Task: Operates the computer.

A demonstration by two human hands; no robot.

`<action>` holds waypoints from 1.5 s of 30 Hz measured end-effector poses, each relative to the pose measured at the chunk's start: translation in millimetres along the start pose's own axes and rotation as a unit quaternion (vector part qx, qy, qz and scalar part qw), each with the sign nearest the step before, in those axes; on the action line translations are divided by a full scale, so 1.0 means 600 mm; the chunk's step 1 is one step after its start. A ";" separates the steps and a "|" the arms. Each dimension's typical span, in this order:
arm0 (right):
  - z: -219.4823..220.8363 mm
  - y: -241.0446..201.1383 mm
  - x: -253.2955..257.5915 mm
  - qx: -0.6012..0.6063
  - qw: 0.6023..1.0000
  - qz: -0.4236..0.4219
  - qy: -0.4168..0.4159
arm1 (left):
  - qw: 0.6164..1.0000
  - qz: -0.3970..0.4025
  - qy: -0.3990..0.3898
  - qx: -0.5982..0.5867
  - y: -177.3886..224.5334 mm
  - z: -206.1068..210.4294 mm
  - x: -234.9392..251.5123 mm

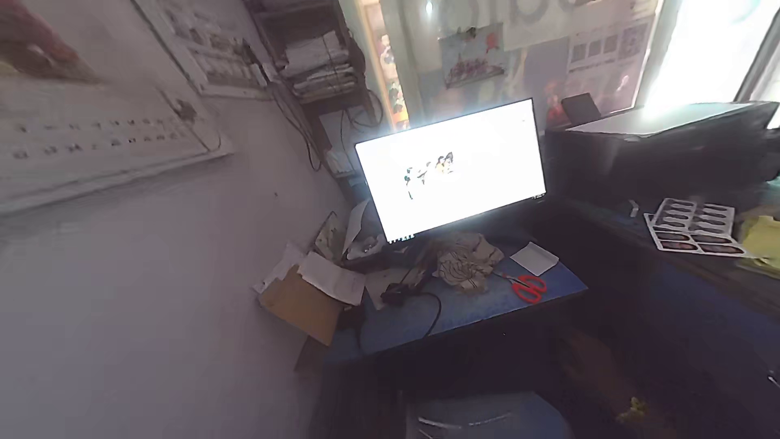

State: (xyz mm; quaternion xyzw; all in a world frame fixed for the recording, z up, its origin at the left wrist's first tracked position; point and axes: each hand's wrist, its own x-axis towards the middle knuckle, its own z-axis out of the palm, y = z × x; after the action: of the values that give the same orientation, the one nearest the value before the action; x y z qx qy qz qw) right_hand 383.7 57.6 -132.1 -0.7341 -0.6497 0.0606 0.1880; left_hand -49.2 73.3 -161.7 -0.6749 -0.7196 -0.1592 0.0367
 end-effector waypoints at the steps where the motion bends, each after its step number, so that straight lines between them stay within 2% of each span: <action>1: -0.008 -0.006 -0.003 0.001 1.000 0.006 0.002 | 1.000 0.008 0.007 0.007 0.002 -0.002 0.003; 4: 0.006 -0.012 -0.009 -0.023 0.998 -0.029 0.051 | 0.999 0.021 0.018 0.016 -0.012 0.006 0.012; 6: 0.012 -0.023 -0.002 -0.030 0.996 -0.048 0.072 | 0.998 0.023 0.059 -0.026 -0.020 0.011 0.015; 7: 0.015 -0.028 0.004 -0.035 0.995 -0.046 0.080 | 0.998 0.013 0.051 -0.044 -0.021 0.007 0.016; 11: 0.024 -0.021 0.003 -0.059 0.995 -0.055 0.059 | 0.997 -0.003 -0.002 -0.079 -0.032 0.011 0.013; 20: 0.037 0.005 0.009 -0.058 0.995 -0.061 0.056 | 0.996 0.026 -0.012 -0.080 -0.035 0.008 0.017; 25: 0.031 -0.002 0.013 -0.047 0.994 -0.067 0.069 | 0.996 0.085 -0.007 -0.040 -0.033 0.001 0.026; 29: -0.001 -0.054 0.007 -0.060 0.995 -0.052 0.064 | 0.996 0.092 -0.011 -0.002 -0.010 -0.028 0.027; 32: 0.018 -0.024 0.009 -0.083 0.990 -0.062 0.096 | 0.994 0.109 0.006 0.012 -0.005 -0.024 0.028; 34: 0.027 -0.007 0.013 -0.081 0.991 -0.050 0.089 | 0.992 0.125 -0.013 0.022 -0.002 -0.026 0.018; 37: 0.020 -0.007 0.012 -0.040 0.997 -0.030 0.059 | 0.990 0.137 -0.016 0.020 -0.001 -0.034 -0.001; 39: 0.020 -0.011 0.011 -0.027 0.995 -0.040 0.084 | 0.989 0.136 -0.012 0.051 -0.003 -0.025 -0.002; 41: 0.019 -0.013 0.007 0.000 0.992 -0.056 0.108 | 0.990 0.123 -0.044 0.060 0.001 -0.030 -0.003; 43: 0.019 -0.012 0.006 0.023 0.994 -0.047 0.097 | 0.990 0.105 -0.080 0.050 0.012 -0.044 -0.003; 45: 0.030 0.001 0.010 0.019 0.996 -0.030 0.087 | 0.991 0.116 -0.049 0.054 0.008 -0.033 -0.001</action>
State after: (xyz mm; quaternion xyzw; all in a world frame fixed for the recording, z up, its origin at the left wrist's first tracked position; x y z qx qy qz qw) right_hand 379.2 66.9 -148.1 -0.7130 -0.6513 0.0031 0.2595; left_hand -47.7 67.7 -142.1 -0.7579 -0.6448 -0.0819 0.0559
